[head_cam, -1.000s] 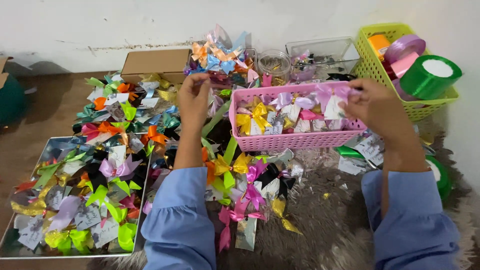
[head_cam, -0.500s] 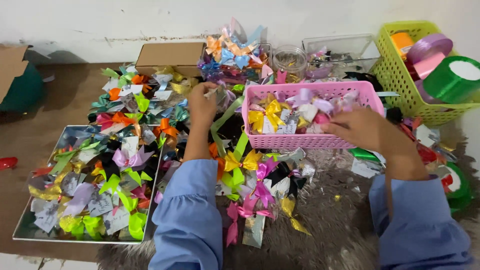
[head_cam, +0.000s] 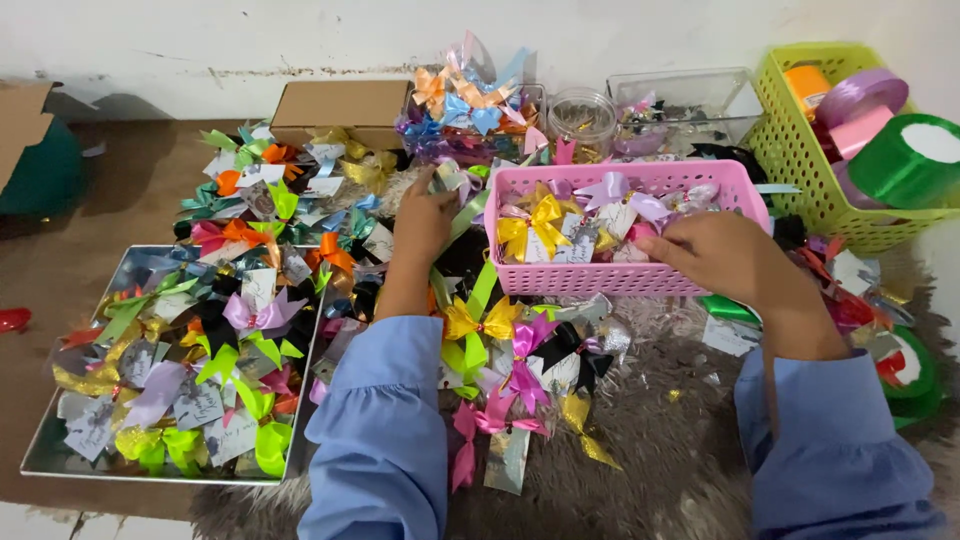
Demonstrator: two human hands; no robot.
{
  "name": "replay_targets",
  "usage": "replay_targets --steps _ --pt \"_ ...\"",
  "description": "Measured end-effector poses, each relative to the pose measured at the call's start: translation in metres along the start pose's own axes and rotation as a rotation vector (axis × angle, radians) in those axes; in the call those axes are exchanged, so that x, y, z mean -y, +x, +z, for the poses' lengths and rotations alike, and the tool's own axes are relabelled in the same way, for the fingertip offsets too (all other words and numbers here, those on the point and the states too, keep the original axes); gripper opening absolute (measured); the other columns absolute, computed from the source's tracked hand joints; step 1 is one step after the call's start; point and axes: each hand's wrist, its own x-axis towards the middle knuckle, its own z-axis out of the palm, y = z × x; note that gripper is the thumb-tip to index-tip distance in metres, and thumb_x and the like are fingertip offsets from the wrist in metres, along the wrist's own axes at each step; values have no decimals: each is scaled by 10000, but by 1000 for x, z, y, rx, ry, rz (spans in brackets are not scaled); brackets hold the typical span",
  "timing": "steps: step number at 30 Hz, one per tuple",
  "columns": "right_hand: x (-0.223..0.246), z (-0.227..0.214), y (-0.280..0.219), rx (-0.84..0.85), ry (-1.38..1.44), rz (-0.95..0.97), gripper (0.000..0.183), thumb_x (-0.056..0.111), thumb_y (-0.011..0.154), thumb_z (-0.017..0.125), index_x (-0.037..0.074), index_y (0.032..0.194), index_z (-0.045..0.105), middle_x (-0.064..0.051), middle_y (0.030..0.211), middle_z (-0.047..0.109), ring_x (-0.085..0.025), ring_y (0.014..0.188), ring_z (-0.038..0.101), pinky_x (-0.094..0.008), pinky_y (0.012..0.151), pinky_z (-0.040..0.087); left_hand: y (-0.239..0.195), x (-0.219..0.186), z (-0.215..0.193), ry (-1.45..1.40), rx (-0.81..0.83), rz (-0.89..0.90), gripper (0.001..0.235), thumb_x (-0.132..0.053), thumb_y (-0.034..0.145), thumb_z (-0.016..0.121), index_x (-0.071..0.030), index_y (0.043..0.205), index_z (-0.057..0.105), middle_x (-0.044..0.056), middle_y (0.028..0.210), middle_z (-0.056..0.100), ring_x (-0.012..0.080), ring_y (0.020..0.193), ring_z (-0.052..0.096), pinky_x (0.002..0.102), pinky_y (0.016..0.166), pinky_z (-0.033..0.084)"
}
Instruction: The person sorts small decorative bows from a metal tray into a pink basket. They pick up individual bows, sometimes adjusting them, and place them into the basket.
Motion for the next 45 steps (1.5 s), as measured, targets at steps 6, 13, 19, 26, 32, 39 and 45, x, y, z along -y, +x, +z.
replay_targets --steps 6,13,19,26,32,39,45 --pt "11 -6 -7 -13 84 19 651 568 1050 486 108 589 471 -68 561 365 -210 519 385 -355 576 256 1 -9 -10 -218 -94 -38 370 -70 963 594 -84 1320 688 237 1516 491 450 1310 523 578 1087 451" --pt "3 -1 -2 -5 30 51 664 626 1026 451 113 606 491 -81 571 396 -230 544 455 -382 576 257 4 -13 -23 -439 -262 -46 409 -167 1017 569 -95 1417 616 233 1517 491 399 1414 449 545 1069 474" --pt "3 0 -1 -19 15 40 646 603 1030 459 114 619 556 -75 582 440 -231 557 476 -386 573 274 -18 -96 -92 -846 -73 155 381 -261 1025 633 -190 1399 615 167 1580 429 352 1415 471 572 1159 460" --pt "14 5 -7 -651 173 -256 300 254 1096 647 41 892 591 -114 900 600 -291 879 555 -431 775 422 -36 -133 -105 -1460 573 596 441 -134 1134 579 -230 1554 482 108 1686 315 354 1471 482 581 1291 381" --pt "72 -21 -35 -440 984 -313 613 79 962 569 -8 1526 345 -253 1619 319 -388 1473 416 -462 1080 543 -48 -169 -91 -1373 895 856 534 -152 1162 569 -257 1638 353 109 1734 232 382 1609 345 670 1362 283" --pt "40 16 -15 -708 893 -436 307 -61 880 815 -36 1144 659 -142 1102 674 -249 1078 651 -353 997 518 -58 -177 -57 -1183 858 662 343 -134 1024 690 -57 1357 660 112 1309 678 202 1260 601 460 1071 481" --pt "42 10 -21 -757 928 -258 338 -9 914 863 -25 1133 607 -89 943 633 -102 799 616 -203 662 540 -67 -210 -116 -1080 775 651 358 -165 1019 679 -28 1346 631 174 1257 659 291 1166 601 514 1008 514"
